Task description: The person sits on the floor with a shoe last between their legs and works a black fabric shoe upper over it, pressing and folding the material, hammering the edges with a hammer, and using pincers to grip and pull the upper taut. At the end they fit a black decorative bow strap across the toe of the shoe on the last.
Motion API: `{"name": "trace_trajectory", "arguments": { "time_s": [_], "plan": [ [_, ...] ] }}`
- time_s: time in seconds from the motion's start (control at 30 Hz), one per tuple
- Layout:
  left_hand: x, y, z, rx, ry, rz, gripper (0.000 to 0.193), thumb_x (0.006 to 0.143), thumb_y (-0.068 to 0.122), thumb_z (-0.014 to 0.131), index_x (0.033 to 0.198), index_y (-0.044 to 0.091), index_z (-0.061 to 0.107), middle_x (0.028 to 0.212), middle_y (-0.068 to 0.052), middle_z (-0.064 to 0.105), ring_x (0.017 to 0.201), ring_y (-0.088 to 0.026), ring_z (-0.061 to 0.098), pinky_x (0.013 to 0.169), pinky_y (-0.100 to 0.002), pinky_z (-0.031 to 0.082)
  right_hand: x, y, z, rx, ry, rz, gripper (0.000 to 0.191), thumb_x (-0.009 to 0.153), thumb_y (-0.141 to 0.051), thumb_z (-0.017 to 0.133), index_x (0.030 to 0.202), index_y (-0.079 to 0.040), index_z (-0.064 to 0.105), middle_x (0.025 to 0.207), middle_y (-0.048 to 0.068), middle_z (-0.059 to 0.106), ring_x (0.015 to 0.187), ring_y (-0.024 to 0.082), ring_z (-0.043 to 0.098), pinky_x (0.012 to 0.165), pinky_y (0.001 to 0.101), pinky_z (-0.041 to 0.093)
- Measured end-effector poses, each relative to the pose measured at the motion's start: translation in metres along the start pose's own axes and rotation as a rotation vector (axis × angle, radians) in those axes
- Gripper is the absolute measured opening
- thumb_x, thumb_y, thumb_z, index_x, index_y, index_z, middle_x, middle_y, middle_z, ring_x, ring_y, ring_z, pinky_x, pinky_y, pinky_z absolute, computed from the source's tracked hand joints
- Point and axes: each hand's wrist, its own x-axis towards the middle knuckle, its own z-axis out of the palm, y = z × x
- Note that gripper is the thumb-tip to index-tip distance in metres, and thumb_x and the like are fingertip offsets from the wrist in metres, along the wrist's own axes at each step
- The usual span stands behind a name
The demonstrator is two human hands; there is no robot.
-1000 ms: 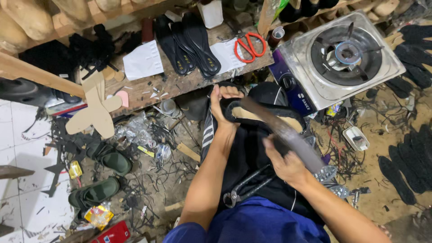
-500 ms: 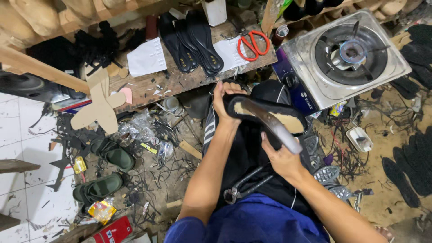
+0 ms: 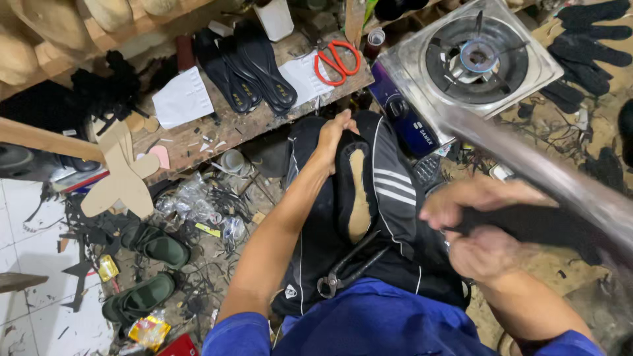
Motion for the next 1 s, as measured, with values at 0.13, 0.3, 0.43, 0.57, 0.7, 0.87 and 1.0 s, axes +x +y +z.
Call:
{"name": "trace_trajectory", "arguments": {
  "time_s": [0.13, 0.3, 0.43, 0.57, 0.7, 0.87, 1.0],
  "plan": [
    [0.004, -0.009, -0.005, -0.035, 0.016, -0.047, 0.038, 0.097, 0.036, 0.058, 0.068, 0.013, 0.051, 0.065, -0.007, 0.057, 0.056, -0.019, 0.054, 0.054, -0.033, 0.046, 0.011, 0.025, 0.01, 0.14, -0.04, -0.126, 0.029, 0.099, -0.022, 0.073, 0.108, 0.0, 0.054, 0.088, 0.017, 0.062, 0.076, 0.032, 0.058, 0.074, 0.0476, 0.057],
    [0.008, -0.016, 0.0, -0.065, 0.037, -0.015, 0.031, 0.098, 0.033, 0.056, 0.072, 0.016, 0.053, 0.068, -0.001, 0.053, 0.061, -0.014, 0.052, 0.056, -0.031, 0.044, 0.007, 0.053, 0.005, -0.778, -0.12, 0.429, 0.028, 0.091, -0.021, 0.074, 0.113, -0.005, 0.066, 0.072, 0.013, 0.065, 0.054, 0.022, 0.058, 0.057, 0.0356, 0.049],
    [0.009, -0.015, 0.003, -0.192, -0.05, -0.111, 0.036, 0.098, 0.033, 0.057, 0.067, 0.019, 0.047, 0.062, 0.002, 0.046, 0.055, -0.013, 0.048, 0.05, -0.032, 0.039, -0.002, 0.048, -0.017, -0.232, -0.121, 0.306, 0.013, 0.108, -0.014, 0.061, 0.107, -0.002, 0.059, 0.083, 0.017, 0.057, 0.073, 0.025, 0.054, 0.069, 0.0398, 0.044],
    [0.004, -0.013, 0.005, -0.01, 0.008, -0.077, 0.039, 0.096, 0.037, 0.054, 0.064, 0.014, 0.05, 0.061, -0.002, 0.053, 0.053, -0.016, 0.049, 0.052, -0.032, 0.04, 0.028, 0.058, -0.017, -0.768, -0.393, 0.229, 0.029, 0.09, -0.02, 0.072, 0.104, 0.001, 0.059, 0.072, 0.017, 0.06, 0.068, 0.035, 0.062, 0.06, 0.0458, 0.047],
    [0.003, -0.011, 0.005, 0.077, 0.078, -0.011, 0.037, 0.097, 0.037, 0.055, 0.07, 0.011, 0.055, 0.067, -0.003, 0.056, 0.058, -0.015, 0.052, 0.056, -0.032, 0.043, 0.05, 0.045, -0.014, -1.026, -0.502, 0.211, 0.038, 0.083, -0.024, 0.08, 0.098, 0.002, 0.057, 0.066, 0.019, 0.062, 0.065, 0.043, 0.066, 0.055, 0.0487, 0.049],
    [0.002, -0.01, -0.001, 0.092, 0.054, 0.028, 0.036, 0.098, 0.037, 0.057, 0.078, 0.007, 0.062, 0.073, -0.003, 0.059, 0.063, -0.015, 0.056, 0.061, -0.03, 0.047, 0.047, 0.046, -0.015, -0.636, -0.35, -0.252, 0.033, 0.081, -0.022, 0.078, 0.095, -0.002, 0.056, 0.075, 0.019, 0.067, 0.063, 0.034, 0.068, 0.056, 0.0414, 0.052],
    [0.005, -0.008, 0.0, -0.026, 0.027, -0.023, 0.034, 0.096, 0.036, 0.059, 0.079, 0.007, 0.061, 0.072, -0.005, 0.059, 0.06, -0.017, 0.056, 0.059, -0.033, 0.048, 0.039, 0.069, -0.023, -0.885, -0.501, 0.017, 0.037, 0.076, -0.022, 0.083, 0.096, 0.0, 0.061, 0.072, 0.019, 0.069, 0.065, 0.037, 0.069, 0.057, 0.0427, 0.052]
  ]
}}
